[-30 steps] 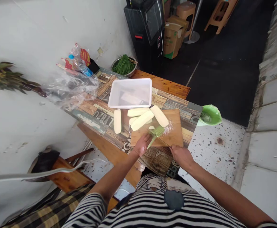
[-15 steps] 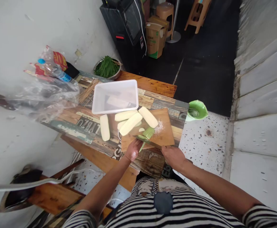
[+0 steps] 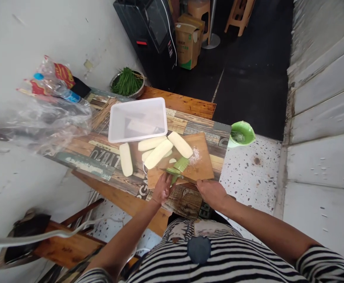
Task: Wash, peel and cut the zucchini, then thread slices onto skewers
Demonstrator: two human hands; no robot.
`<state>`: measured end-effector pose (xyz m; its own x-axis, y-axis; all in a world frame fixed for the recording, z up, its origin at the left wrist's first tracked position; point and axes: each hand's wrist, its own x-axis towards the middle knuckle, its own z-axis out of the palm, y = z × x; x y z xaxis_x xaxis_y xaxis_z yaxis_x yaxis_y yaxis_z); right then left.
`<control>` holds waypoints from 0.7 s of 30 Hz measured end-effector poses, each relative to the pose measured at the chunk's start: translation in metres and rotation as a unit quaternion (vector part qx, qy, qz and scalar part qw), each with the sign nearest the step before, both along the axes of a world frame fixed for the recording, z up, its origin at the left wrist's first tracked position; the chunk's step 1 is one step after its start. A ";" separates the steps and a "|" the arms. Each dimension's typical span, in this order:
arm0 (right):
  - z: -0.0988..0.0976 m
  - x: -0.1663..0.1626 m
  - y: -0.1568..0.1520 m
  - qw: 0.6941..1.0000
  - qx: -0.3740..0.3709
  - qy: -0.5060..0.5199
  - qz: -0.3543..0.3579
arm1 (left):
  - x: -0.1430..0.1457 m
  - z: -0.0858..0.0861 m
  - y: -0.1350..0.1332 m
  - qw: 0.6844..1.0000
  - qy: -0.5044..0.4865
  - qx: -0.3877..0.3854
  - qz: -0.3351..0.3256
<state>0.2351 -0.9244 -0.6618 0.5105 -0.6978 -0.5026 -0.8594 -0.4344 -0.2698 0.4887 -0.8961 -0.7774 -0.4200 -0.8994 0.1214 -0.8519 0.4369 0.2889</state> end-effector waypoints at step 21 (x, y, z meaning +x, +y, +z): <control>-0.001 0.001 0.006 1.000 0.018 0.013 -0.022 | 0.001 0.001 -0.018 0.995 0.001 -0.012 -0.096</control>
